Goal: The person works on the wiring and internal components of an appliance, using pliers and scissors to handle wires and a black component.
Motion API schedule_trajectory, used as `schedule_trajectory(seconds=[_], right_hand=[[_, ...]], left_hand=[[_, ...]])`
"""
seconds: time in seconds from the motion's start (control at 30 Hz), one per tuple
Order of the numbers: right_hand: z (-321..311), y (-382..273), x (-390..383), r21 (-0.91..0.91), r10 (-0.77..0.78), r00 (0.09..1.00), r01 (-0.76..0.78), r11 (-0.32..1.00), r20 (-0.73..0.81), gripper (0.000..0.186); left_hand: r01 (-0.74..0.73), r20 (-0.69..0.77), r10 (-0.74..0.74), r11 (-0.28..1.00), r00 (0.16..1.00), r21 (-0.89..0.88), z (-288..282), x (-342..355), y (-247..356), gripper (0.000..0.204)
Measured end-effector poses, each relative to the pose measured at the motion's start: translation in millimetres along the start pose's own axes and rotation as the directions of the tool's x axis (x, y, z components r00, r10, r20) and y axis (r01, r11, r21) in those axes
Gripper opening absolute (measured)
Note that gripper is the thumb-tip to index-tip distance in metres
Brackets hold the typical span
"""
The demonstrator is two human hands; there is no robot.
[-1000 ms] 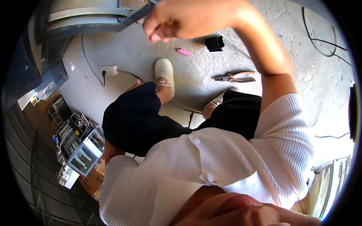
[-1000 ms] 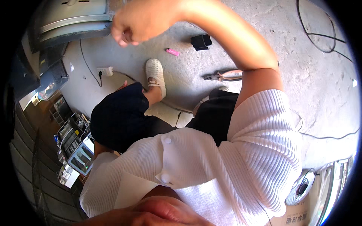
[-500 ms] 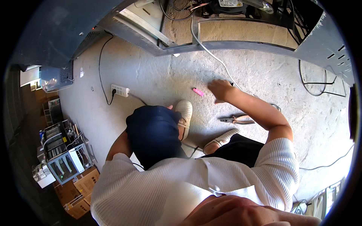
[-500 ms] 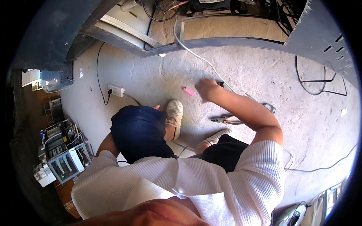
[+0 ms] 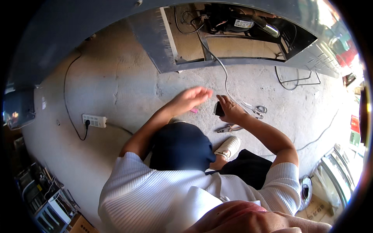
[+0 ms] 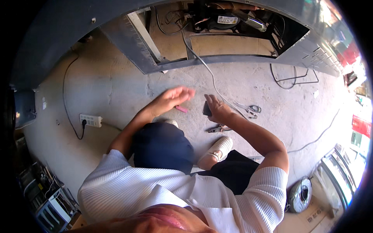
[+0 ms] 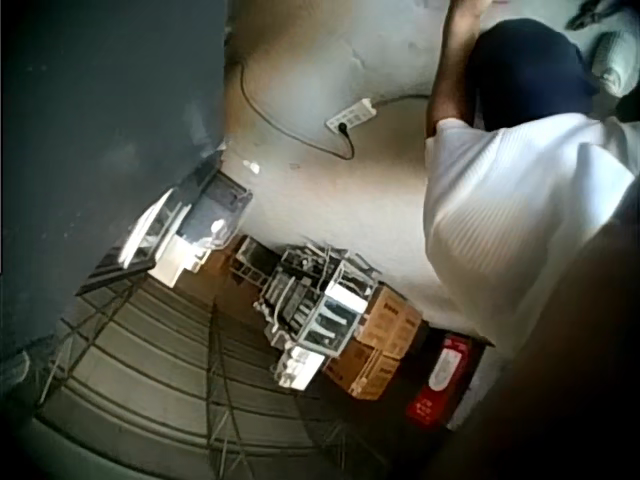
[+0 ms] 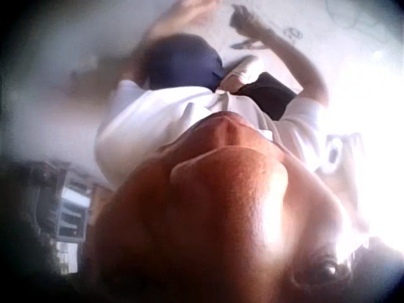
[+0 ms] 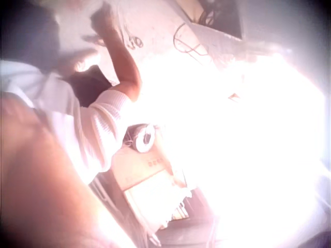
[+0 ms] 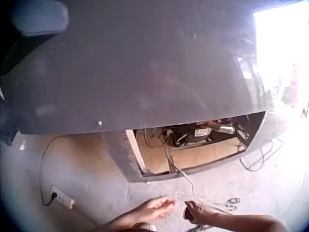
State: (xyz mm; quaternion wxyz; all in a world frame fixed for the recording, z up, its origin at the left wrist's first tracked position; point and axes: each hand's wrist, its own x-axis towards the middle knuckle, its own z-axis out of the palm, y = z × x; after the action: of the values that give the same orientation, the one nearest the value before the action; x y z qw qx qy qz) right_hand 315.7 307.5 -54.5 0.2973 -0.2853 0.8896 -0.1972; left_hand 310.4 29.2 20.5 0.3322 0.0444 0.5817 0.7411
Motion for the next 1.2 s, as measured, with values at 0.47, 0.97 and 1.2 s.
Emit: schedule_trajectory(seconds=[0.47, 0.97, 1.2], right_hand=[[-37.3, -66.4, -94.6, 0.149, 0.414, 0.91, -0.413, 0.899, 0.021, 0.081], [-45.9, -47.3, -114.4, 0.573, 0.441, 0.885, -0.288, 0.768, -0.147, 0.077], [-52.6, -49.5, -107.8, 0.565, 0.34, 0.927, -0.198, 0.801, -0.157, 0.077]], left_hand=[[-0.704, -0.847, 0.294, 0.698, 0.443, -0.126, -7.8, 156.7, 92.4, 0.056], [-0.536, -0.777, -0.293, 0.587, 0.557, -0.606, -88.0, 215.9, 91.7, 0.034], [-0.688, -0.907, -0.035, 0.64, 0.419, -0.342, -82.3, 214.9, 92.2, 0.034]])
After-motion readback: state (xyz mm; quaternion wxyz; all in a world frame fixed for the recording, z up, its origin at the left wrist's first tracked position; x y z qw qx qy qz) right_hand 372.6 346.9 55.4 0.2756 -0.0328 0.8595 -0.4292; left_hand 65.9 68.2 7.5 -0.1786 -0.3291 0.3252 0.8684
